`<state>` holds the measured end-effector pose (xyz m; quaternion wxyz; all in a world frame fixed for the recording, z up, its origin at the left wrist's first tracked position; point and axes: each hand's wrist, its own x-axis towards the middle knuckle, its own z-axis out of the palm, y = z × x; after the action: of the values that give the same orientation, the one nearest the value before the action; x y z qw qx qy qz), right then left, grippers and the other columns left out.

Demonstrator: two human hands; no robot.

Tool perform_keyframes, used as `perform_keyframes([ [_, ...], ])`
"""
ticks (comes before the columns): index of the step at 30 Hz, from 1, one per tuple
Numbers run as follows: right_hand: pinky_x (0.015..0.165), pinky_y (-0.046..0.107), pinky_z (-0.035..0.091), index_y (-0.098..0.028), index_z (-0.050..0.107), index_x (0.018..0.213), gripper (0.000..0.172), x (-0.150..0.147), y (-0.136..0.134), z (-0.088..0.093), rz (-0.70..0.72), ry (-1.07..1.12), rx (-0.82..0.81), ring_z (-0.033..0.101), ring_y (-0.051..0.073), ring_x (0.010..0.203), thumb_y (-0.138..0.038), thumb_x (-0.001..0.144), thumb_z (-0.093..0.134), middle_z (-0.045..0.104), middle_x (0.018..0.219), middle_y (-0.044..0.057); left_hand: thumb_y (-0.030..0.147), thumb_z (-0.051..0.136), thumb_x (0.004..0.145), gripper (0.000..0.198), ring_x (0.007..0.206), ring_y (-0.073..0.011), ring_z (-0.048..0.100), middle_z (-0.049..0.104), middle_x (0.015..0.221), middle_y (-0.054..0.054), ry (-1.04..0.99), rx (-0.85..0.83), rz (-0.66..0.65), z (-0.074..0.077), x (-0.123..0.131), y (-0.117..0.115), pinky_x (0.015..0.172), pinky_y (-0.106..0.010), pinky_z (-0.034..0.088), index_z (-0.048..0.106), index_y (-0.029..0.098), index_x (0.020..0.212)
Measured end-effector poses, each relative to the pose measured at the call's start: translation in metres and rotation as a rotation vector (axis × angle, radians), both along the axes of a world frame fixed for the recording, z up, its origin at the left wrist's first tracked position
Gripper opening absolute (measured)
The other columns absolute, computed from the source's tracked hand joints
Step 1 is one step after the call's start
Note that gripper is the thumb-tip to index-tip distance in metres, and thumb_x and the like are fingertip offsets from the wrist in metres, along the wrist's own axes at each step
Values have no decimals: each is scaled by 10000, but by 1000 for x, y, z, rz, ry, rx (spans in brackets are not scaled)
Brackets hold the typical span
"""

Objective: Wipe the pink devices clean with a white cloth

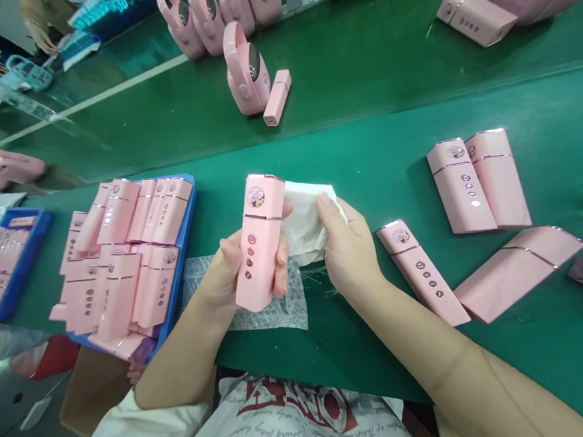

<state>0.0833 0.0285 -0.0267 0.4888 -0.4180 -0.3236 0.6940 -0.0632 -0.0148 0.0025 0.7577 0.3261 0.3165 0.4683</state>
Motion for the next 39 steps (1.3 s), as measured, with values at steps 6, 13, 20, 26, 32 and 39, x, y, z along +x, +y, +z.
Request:
perform_keyframes([
  [6,625,289,546,-212,625,911,333,1,1,1,-2,4,45,672,208,833,-539,861,584,655,791,20,760,481,789,703,502,-118,630,674,651,-57,37,-15,-24,-2,-3,3,477,-198,506,670,91,888],
  [13,688,321,575,-215,632,941,344,-1,2,-1,-42,5,46,679,225,912,-545,852,591,682,846,26,689,373,894,705,511,-139,645,699,658,-84,106,-94,-7,3,-2,4,471,-205,496,693,69,991],
  [20,757,331,582,-237,635,987,254,0,3,2,-149,23,74,675,210,976,-466,902,562,701,925,25,503,346,975,544,331,-83,491,655,624,-26,-66,-138,48,10,0,6,328,-176,364,542,109,1295],
  [26,1046,397,481,-242,643,1143,258,3,-4,-2,-32,-354,703,583,214,1226,-324,974,466,678,1201,45,475,368,972,452,341,-90,486,558,569,0,53,-299,223,4,9,12,333,-195,373,616,99,1013],
  [32,1119,358,405,-126,626,1145,304,-5,-26,-5,355,-450,1315,511,220,1311,-259,980,408,653,1251,131,483,479,931,384,532,-108,580,625,673,-25,320,-361,447,-15,-4,22,485,-206,487,633,133,958],
  [39,617,188,460,-136,573,768,282,-12,-27,11,1129,-166,559,545,94,665,-313,958,465,613,740,0,463,715,758,579,477,-79,517,575,655,33,760,-16,163,-19,8,44,422,-182,417,578,135,1214],
])
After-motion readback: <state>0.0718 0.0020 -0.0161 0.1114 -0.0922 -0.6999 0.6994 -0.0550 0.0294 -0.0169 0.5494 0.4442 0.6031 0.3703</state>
